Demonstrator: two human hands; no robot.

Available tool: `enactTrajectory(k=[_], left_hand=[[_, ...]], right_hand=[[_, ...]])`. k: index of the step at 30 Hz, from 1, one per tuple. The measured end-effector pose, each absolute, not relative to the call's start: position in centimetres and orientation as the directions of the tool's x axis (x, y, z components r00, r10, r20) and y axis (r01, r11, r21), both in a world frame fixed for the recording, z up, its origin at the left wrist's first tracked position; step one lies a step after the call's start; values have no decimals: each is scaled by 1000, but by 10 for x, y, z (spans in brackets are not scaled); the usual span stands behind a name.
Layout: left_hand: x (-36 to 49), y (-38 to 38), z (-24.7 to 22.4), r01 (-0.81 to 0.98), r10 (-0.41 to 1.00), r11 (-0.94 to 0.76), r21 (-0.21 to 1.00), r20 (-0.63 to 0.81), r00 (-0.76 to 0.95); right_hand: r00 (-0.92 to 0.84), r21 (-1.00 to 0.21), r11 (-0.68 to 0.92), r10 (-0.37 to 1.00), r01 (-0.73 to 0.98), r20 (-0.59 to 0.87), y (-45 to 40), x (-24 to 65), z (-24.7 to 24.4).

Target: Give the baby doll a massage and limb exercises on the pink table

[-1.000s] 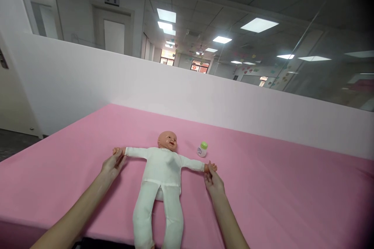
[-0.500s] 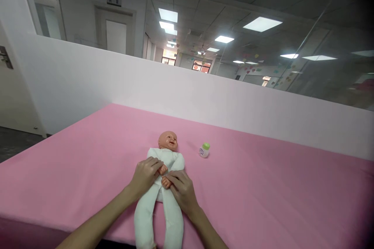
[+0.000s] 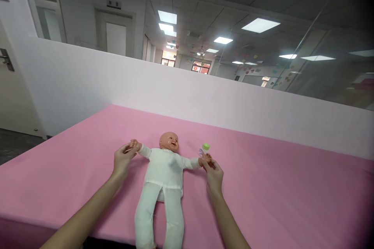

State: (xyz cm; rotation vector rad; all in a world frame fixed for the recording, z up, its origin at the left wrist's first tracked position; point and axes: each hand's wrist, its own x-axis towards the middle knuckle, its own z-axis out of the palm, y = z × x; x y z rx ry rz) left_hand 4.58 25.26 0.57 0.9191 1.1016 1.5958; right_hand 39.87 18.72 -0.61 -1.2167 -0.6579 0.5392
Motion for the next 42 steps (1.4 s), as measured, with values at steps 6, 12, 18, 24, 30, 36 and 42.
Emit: enactTrajectory(k=[6, 12, 18, 24, 30, 36, 42], left_hand=[[19, 273, -21, -744, 816, 147, 652, -505, -281], [26, 271, -26, -664, 843, 73, 744, -402, -358], [66, 240, -1, -39, 903, -336, 941, 310, -296], [92, 216, -20, 470, 715, -678, 565, 654, 246], [96, 213, -24, 550, 659, -729, 409, 639, 398], [73, 231, -1, 88, 908, -391, 916, 400, -126], [32, 260, -10, -540, 892, 17, 841, -257, -372]], right_hand=[[744, -905, 167, 636, -391, -204, 189, 432, -39], [752, -896, 215, 635, -388, -174, 187, 422, -29], [607, -926, 352, 708, 140, 361, 174, 364, -1], [-54, -458, 590, 649, 665, 759, 157, 319, -25], [-219, -309, 644, 605, 700, 765, 154, 313, -36], [489, -876, 351, 731, 330, 476, 169, 351, -16], [781, -934, 236, 621, -269, -68, 183, 410, -31]])
